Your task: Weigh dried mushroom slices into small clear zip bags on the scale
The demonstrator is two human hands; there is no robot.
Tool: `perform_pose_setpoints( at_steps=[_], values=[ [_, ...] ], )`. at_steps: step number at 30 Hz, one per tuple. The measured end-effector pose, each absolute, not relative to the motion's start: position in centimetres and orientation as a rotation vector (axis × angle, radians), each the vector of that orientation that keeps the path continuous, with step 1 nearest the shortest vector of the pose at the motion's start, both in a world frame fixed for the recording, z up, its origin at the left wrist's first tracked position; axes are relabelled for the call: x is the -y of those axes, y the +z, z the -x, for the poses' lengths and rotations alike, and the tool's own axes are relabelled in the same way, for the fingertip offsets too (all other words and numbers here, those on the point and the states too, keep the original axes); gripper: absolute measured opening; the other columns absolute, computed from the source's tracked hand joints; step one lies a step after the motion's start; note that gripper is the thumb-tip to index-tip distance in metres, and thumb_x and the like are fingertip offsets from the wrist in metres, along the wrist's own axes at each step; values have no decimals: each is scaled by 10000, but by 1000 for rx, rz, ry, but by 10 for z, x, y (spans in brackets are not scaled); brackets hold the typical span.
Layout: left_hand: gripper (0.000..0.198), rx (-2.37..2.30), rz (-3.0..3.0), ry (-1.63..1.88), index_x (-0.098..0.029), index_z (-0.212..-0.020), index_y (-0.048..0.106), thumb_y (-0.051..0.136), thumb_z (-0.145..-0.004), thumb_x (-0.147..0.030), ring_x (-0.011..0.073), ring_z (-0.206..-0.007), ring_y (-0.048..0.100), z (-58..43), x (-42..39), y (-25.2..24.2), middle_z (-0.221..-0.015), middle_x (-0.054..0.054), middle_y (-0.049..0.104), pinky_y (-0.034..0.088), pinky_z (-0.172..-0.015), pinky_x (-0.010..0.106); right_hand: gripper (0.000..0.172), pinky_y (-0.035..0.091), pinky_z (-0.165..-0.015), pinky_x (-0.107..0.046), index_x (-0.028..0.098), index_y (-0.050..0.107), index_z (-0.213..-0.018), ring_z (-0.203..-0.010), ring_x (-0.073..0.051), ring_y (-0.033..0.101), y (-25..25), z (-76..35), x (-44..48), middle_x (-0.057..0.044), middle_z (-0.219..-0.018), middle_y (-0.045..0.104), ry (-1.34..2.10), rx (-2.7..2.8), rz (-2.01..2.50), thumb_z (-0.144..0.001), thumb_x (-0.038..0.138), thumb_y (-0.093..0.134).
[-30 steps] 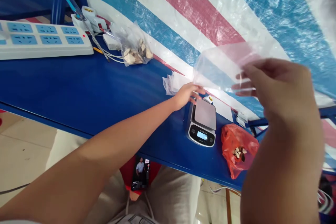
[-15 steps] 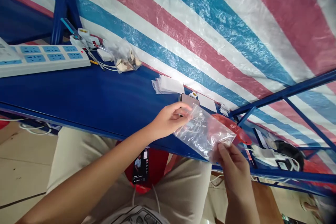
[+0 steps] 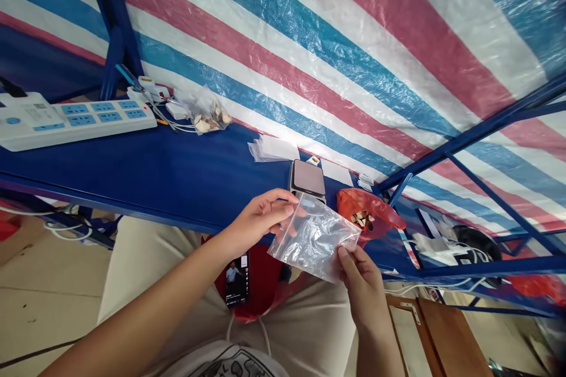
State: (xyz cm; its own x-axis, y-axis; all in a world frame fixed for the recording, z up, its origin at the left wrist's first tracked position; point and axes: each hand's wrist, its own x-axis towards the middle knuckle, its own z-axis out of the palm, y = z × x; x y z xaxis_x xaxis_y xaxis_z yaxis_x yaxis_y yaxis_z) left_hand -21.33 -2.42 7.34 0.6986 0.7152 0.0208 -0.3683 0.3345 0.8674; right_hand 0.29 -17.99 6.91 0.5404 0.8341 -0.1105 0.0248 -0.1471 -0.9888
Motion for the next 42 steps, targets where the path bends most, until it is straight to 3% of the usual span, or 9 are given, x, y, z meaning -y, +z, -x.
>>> perform_pose_setpoints(
  at_steps=[10,14,17,20,25,28,31,36,42],
  values=[
    [552,-392,-994,757,-267,-1325,453,757,-889,-415,132,-681,702,206,41,69,-1089,67,740,504,-571,230,411,475,-665,-204,193,767,-974,-739,-134,563,44,-18,188,-10,-835,680,920,682,1514,-803,555,855],
    [602,-442,-1070,705,-257,-1318,479,807,-824,-362,111,-697,648,201,44,71,-1019,11,663,516,-592,239,432,456,-627,-203,188,757,-965,-709,-130,554,36,-19,188,-12,-811,674,948,688,1525,-798,576,848],
    [366,-503,-1229,631,-191,-1106,599,779,-803,-288,99,-703,591,192,46,71,-897,-15,600,484,-600,230,456,460,-621,-213,182,755,-971,-702,-135,556,33,-26,192,-21,-816,681,921,711,1560,-797,595,836],
    [98,-585,-1475,614,-168,-834,591,678,-795,-190,72,-628,482,174,46,75,-737,-48,502,397,-573,216,508,479,-625,-236,167,750,-989,-704,-152,576,35,-42,201,-39,-826,694,789,705,1655,-781,625,827],
    [97,-489,-1716,602,-174,-816,600,634,-728,-150,90,-685,500,121,40,85,-784,-31,563,391,-640,242,614,538,-652,-300,164,690,-1071,-773,-216,652,47,-70,231,-71,-884,711,505,627,1872,-793,709,743],
    [217,-342,-1724,414,-173,-890,631,669,-678,-148,103,-703,526,77,43,85,-807,-21,590,404,-660,253,520,509,-629,-268,196,623,-1005,-723,-183,600,64,-69,247,-18,-778,634,191,618,2028,-872,697,664],
    [330,-177,-1731,167,-190,-934,597,690,-626,-115,98,-666,528,34,56,76,-769,-47,563,415,-636,241,454,464,-541,-252,219,568,-998,-609,-159,537,80,-58,249,17,-703,581,360,697,2052,-894,652,656],
    [348,-104,-1668,-131,-214,-948,514,714,-664,-194,104,-598,569,-1,68,50,-799,-53,554,475,-564,245,436,505,-530,-279,246,491,-1109,-612,-191,624,71,-51,236,2,-797,666,463,573,2126,-860,575,632],
    [349,-67,-1406,-197,-217,-1000,518,667,-684,-223,117,-627,615,3,53,19,-808,-62,506,541,-534,261,303,488,-526,-283,264,536,-1051,-589,-209,675,51,-70,246,-1,-764,693,168,795,2538,-883,515,561]
  ],
)
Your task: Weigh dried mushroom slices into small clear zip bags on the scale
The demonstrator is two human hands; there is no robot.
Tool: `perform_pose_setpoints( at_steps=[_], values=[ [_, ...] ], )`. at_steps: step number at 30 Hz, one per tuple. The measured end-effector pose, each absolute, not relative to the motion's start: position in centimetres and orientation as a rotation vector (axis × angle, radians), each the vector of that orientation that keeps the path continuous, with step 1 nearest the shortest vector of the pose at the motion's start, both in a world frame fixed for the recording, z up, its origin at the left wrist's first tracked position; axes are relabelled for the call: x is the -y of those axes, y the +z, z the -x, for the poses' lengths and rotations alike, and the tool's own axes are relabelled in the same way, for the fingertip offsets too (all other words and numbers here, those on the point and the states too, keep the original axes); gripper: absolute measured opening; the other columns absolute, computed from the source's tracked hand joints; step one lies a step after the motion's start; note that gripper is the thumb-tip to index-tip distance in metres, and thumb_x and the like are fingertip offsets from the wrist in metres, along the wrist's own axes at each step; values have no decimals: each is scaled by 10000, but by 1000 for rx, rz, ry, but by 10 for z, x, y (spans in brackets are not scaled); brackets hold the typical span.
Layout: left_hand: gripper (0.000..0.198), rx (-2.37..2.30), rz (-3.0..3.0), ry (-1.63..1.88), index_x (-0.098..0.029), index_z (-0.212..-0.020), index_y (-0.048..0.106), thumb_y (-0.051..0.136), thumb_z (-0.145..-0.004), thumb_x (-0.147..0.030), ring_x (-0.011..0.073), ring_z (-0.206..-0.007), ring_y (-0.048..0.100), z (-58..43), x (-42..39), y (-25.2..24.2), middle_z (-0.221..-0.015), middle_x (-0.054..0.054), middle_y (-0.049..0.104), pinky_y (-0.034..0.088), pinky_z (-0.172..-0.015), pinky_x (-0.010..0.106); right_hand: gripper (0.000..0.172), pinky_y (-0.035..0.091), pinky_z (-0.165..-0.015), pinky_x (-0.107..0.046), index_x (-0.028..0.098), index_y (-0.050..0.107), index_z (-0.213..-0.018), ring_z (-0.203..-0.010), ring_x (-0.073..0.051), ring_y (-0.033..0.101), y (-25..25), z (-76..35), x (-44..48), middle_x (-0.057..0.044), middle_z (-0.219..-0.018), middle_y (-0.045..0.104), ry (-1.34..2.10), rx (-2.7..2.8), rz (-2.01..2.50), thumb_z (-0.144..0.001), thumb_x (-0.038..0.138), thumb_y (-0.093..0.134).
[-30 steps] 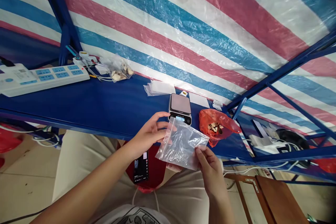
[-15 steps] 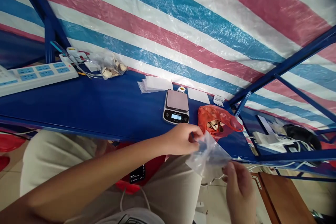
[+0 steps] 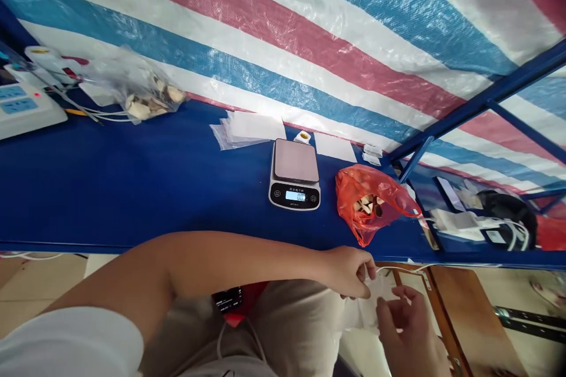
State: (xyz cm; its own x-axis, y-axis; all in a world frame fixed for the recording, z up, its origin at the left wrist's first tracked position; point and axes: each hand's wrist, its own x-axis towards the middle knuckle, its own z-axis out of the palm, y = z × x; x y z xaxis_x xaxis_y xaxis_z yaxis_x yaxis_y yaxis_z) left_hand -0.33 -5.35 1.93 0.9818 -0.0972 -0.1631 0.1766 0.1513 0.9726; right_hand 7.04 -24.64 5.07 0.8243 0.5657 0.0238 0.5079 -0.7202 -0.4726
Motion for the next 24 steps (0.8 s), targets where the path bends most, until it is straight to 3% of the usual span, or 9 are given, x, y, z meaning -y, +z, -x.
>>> perform_pose_setpoints(
  at_steps=[4,7,12,15,18,19,21,24],
  values=[
    [409,-28,-1361,-220,-221,-996,514,701,-633,-215,115,-628,623,6,48,13,-743,-85,494,504,-529,228,291,514,-552,-274,242,713,-918,-632,-186,696,52,-77,250,-67,-898,731,154,1177,2497,-912,452,512],
    [403,-11,-1297,-168,-227,-988,514,708,-635,-223,108,-599,604,7,48,15,-745,-85,493,516,-523,238,343,522,-619,-296,231,777,-967,-668,-189,680,57,-74,245,-72,-894,700,103,1234,2533,-926,393,478],
    [410,22,-1256,-76,-243,-999,542,736,-638,-231,145,-654,598,9,49,23,-807,-40,542,582,-585,313,410,530,-599,-327,226,771,-1042,-673,-231,703,69,-76,236,-98,-964,752,203,994,2609,-868,548,585],
    [796,147,-1447,60,-237,-1282,533,865,-566,-344,275,-1063,673,11,44,29,-1166,74,637,597,-884,396,369,494,-545,-300,254,782,-1004,-634,-244,694,80,-85,237,-52,-748,745,315,927,2571,-817,536,637],
    [1306,409,-1665,165,-119,-1611,265,909,-535,-485,428,-1511,370,17,41,35,-1602,213,386,348,-1228,518,365,444,-486,-280,248,785,-959,-552,-223,640,89,-89,237,-14,-585,668,390,882,2523,-796,552,666],
    [1383,473,-1694,159,-71,-1643,177,898,-555,-527,447,-1552,291,19,41,36,-1651,239,309,271,-1264,534,390,429,-471,-280,240,782,-974,-513,-209,607,91,-87,237,-1,-554,639,423,854,2523,-804,569,658],
    [1438,509,-1681,127,-11,-1652,95,883,-583,-562,451,-1562,273,23,44,38,-1663,270,277,234,-1275,524,466,402,-453,-282,222,770,-1054,-453,-187,542,92,-81,235,23,-520,589,508,811,2535,-823,604,636],
    [1432,339,-1555,151,-73,-1644,244,959,-460,-443,402,-1508,407,26,50,38,-1597,214,421,334,-1232,434,573,387,-463,-287,200,749,-1160,-456,-184,521,90,-69,232,40,-509,536,566,806,2541,-832,650,614]
  ],
)
